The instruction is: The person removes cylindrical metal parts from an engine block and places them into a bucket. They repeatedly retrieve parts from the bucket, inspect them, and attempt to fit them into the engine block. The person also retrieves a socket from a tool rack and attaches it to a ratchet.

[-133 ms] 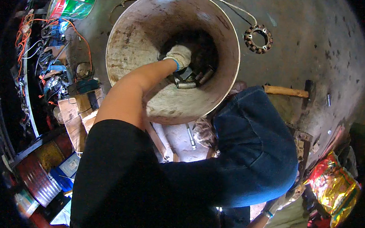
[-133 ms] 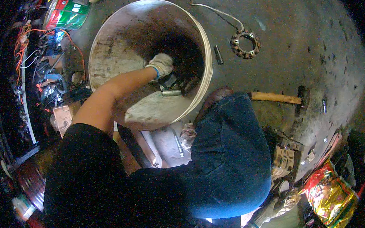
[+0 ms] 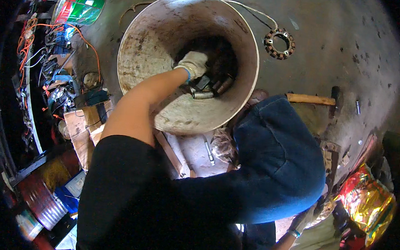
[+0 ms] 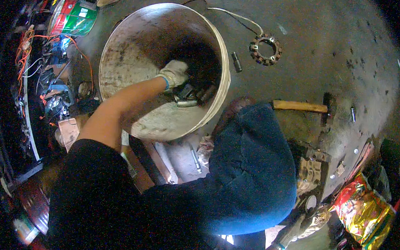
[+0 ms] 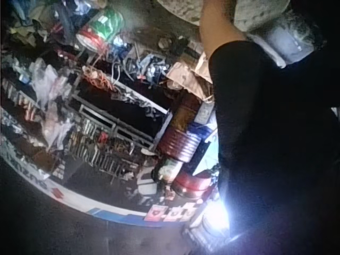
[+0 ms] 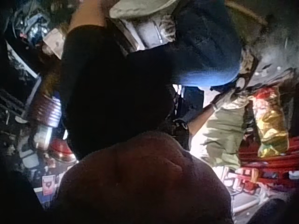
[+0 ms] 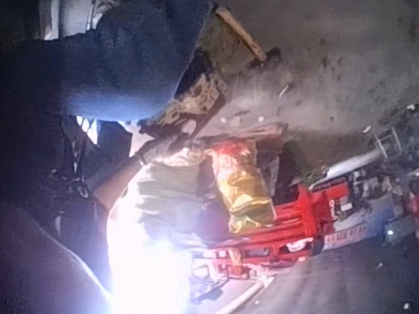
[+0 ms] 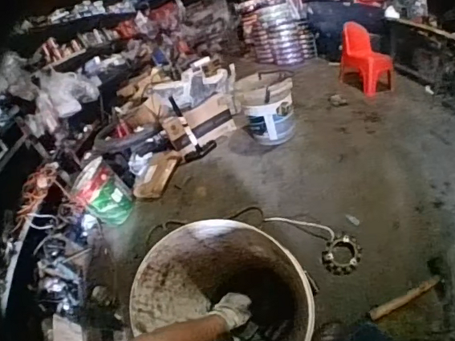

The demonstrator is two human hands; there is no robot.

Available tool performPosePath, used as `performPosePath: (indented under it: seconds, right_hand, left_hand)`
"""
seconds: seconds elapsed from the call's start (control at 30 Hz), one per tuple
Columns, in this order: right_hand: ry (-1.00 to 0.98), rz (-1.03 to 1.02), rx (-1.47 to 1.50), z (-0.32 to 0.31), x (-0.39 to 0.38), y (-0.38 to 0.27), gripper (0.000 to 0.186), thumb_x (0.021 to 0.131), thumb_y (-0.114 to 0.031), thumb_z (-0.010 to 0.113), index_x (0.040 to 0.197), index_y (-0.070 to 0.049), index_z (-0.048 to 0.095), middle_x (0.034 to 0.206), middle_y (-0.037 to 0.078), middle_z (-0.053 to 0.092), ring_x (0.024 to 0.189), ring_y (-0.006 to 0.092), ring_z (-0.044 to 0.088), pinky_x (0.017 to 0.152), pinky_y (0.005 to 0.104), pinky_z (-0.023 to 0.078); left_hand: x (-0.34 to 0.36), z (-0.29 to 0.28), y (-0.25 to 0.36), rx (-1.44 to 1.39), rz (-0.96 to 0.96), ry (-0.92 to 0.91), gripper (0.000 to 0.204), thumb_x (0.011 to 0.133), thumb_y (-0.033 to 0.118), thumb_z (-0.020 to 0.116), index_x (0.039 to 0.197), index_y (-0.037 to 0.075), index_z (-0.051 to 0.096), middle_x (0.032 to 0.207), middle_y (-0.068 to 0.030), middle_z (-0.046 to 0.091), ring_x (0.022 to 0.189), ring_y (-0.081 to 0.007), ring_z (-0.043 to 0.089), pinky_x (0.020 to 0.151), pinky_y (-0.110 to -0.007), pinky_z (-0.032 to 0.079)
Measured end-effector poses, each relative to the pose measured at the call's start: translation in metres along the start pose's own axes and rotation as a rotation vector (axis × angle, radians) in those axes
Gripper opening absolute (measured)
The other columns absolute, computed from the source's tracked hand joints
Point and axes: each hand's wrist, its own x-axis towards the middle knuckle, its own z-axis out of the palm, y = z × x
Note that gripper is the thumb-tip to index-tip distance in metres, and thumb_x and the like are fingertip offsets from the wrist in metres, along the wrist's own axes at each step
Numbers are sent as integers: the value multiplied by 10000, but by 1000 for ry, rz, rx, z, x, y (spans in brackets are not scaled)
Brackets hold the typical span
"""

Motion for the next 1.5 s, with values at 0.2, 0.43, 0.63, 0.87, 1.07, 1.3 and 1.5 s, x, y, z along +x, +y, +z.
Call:
performPosePath:
  seconds: [0.2, 0.43, 0.63, 0.87, 1.07, 1.3, 1.5]
  right_hand:
    - [-34, -36, 72, -2, -7, 0, 530, 974, -74, 605, 1468, -40, 415, 1413, 112, 535, 1216, 265, 556, 1027, 418, 469]
    - [8, 50, 197, 4, -8, 9, 477, 954, -45, 628, 1401, -9, 469, 1324, 126, 584, 1119, 240, 583, 961, 374, 501]
    - [-52, -17, 424, 19, -11, 18, 608, 891, -34, 647, 1460, -37, 431, 1332, 140, 595, 1130, 234, 586, 942, 336, 486]
    - [37, -253, 274, 13, -30, 8, 526, 972, -257, 630, 1431, -44, 487, 1285, 120, 631, 1173, 210, 576, 1021, 341, 448]
    - [10, -258, 583, 8, -38, 18, 471, 1028, -363, 536, 1352, -23, 559, 1243, 109, 648, 1152, 190, 594, 998, 337, 463]
    - [97, -393, 283, 15, -31, 8, 521, 929, -294, 658, 1370, -56, 517, 1263, 223, 607, 1199, 386, 582, 1019, 423, 458]
    - [128, -48, 616, -4, -30, 31, 603, 931, -350, 650, 1408, -14, 498, 1278, 226, 631, 1177, 319, 613, 998, 389, 462]
  left_hand:
    - [-57, -69, 3, -381, 205, 198, 703, 736, 192, 781, 1376, 109, 503, 1242, -206, 638, 1180, -383, 600, 1011, -413, 480]
    - [-158, -170, 78, -846, 593, 268, 716, 764, -60, 727, 1428, 39, 476, 1250, -123, 651, 1192, -206, 611, 1040, -337, 465]
    - [-209, -229, 237, -1178, 1132, 43, 645, 784, -67, 759, 1377, 26, 523, 1117, -94, 672, 1053, -190, 649, 910, -305, 540]
    - [-226, -89, 441, -719, 1052, -782, 459, 874, 27, 697, 1308, -22, 555, 1115, -97, 664, 1024, -181, 643, 934, -304, 521]
    - [-233, 12, 501, -802, 918, -673, 501, 850, 67, 772, 1292, -42, 563, 1170, -114, 650, 1015, -193, 637, 911, -309, 529]
    - [-236, 24, 509, -646, 1048, -341, 405, 926, 255, 711, 1230, 4, 619, 1157, -131, 673, 1079, -218, 621, 932, -344, 498]
    - [-249, 43, 527, 273, 1350, 513, 465, 975, 524, 481, 991, 130, 726, 1007, -138, 717, 955, -360, 662, 813, -484, 494]
